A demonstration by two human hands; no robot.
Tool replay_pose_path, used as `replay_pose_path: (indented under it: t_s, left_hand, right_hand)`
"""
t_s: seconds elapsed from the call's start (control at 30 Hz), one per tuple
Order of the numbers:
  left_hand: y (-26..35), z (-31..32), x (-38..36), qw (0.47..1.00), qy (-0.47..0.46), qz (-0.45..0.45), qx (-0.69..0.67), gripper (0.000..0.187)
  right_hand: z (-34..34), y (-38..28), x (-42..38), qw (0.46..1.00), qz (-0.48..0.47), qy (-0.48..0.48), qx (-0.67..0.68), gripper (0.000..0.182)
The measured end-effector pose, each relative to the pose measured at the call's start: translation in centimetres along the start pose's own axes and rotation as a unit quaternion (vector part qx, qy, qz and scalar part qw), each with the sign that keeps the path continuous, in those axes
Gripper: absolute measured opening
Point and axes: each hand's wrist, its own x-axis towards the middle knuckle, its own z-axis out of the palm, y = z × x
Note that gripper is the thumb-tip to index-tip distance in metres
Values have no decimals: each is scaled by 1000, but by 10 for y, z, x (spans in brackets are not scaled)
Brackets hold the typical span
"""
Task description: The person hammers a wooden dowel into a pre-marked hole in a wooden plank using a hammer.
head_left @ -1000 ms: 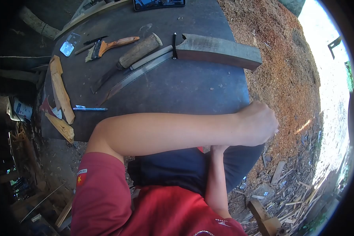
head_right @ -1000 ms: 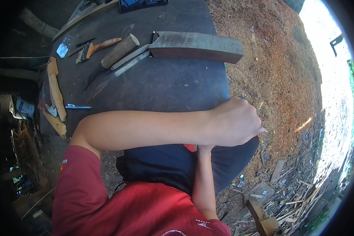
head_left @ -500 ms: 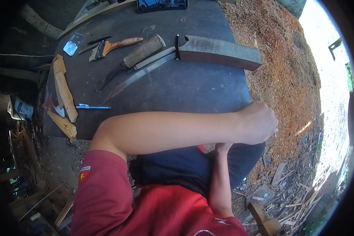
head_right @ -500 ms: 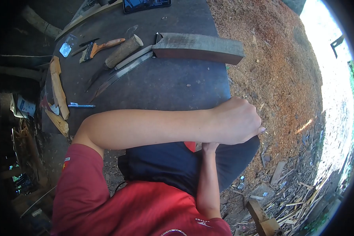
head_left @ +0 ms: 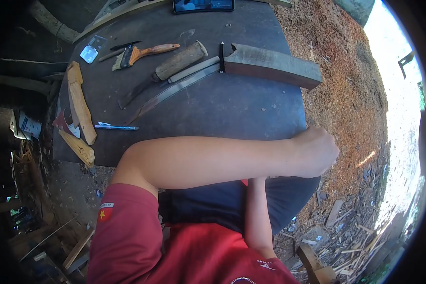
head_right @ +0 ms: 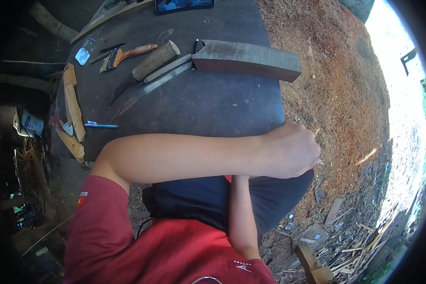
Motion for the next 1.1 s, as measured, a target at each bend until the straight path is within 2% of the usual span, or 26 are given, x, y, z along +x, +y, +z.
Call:
replay_pose_path:
  t_s: [0.43, 0.87, 1.1]
  left_hand:
    - [-1, 2, 0, 1000, 9, 0, -14, 31]
    - [-2, 5, 1, 1000, -6, 2, -17, 36]
    - [-2, 5, 1, 1000, 1, 1, -24, 34]
  right_hand:
    - [-3, -8, 4, 998, 53, -10, 20, 59]
    - [-5, -25, 34, 976, 170, -32, 133, 60]
    - [-3, -29, 44, 965, 202, -42, 161, 61]
